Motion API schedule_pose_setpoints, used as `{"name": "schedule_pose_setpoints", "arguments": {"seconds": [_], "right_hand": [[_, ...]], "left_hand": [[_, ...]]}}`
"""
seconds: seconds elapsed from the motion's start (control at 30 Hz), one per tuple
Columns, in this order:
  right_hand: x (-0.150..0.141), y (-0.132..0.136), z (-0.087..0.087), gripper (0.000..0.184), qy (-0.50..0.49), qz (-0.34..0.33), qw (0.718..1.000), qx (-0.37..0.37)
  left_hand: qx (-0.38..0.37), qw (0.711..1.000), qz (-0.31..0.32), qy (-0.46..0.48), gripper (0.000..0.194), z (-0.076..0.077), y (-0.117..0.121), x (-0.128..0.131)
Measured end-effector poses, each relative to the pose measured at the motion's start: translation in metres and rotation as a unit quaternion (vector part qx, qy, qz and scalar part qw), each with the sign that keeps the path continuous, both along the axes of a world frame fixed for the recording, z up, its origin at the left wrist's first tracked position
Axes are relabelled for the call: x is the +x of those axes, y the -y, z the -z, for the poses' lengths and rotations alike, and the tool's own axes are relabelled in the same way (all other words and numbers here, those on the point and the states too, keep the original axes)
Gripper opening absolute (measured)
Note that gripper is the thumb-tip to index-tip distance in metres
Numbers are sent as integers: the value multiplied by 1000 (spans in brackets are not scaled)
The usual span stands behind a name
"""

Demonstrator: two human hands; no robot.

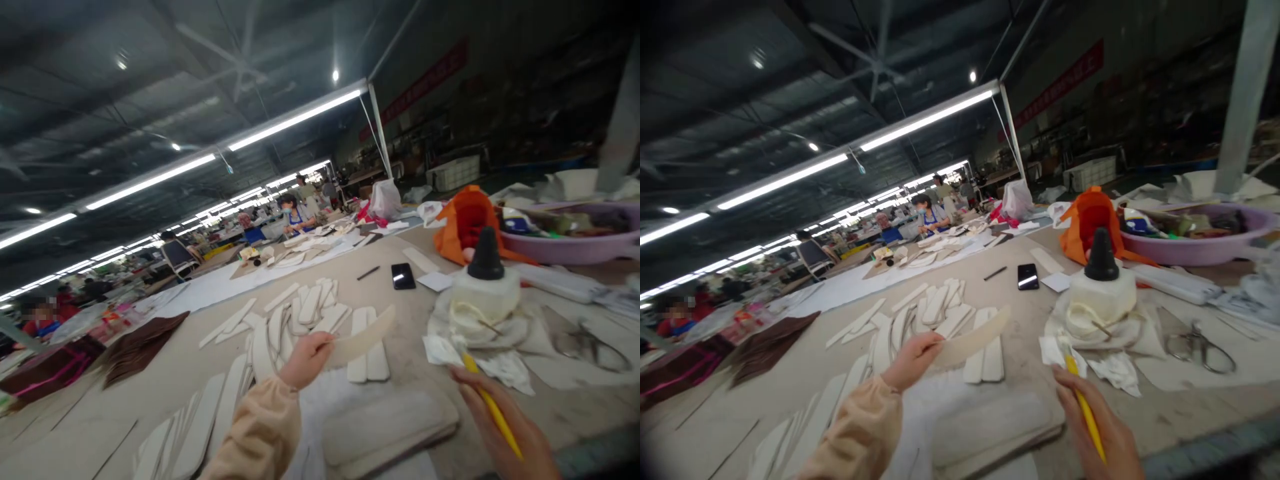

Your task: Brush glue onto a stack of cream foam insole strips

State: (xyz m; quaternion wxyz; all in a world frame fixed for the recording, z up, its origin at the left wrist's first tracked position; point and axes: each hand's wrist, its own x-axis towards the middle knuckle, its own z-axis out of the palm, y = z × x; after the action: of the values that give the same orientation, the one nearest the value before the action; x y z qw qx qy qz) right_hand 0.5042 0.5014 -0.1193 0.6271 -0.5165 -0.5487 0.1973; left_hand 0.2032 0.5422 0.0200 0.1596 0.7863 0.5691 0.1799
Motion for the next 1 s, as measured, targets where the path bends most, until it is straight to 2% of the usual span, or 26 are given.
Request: {"name": "schedule_pose_setpoints", "arguments": {"seconds": [0.07,0.13,0.23,0.3,0.37,0.43,0.5,0.57,0.63,0.8,1.0], "right_hand": [[-2,9,-9,29,-27,-29,999,-21],[-7,11,-13,31,-101,-59,993,-36],[-17,11,-16,33,-200,-98,971,-88],[-21,10,-18,36,-232,-110,961,-101],[-23,9,-17,37,-227,-95,965,-96],[-23,7,-13,37,-169,-60,980,-90],[-22,5,-8,35,-55,-24,993,-98],[-24,5,-2,33,66,-14,992,-111],[-27,6,1,30,141,-31,982,-120],[-35,7,5,26,216,-41,965,-141],[-37,3,11,24,257,-32,951,-167]], "left_hand": [[-38,998,8,53,29,-5,20,-4],[-96,988,-2,122,30,-3,37,-7],[-196,948,-48,245,31,12,56,-5],[-224,929,-76,285,34,25,65,-2],[-230,921,-99,298,36,39,70,-3],[-237,912,-124,312,39,53,72,-7],[-237,905,-151,318,43,68,73,-13],[-229,904,-179,312,48,83,73,-22],[-219,907,-203,298,47,97,73,-29],[-201,919,-234,247,38,118,72,-40],[-195,935,-232,182,40,123,74,-42]]}}
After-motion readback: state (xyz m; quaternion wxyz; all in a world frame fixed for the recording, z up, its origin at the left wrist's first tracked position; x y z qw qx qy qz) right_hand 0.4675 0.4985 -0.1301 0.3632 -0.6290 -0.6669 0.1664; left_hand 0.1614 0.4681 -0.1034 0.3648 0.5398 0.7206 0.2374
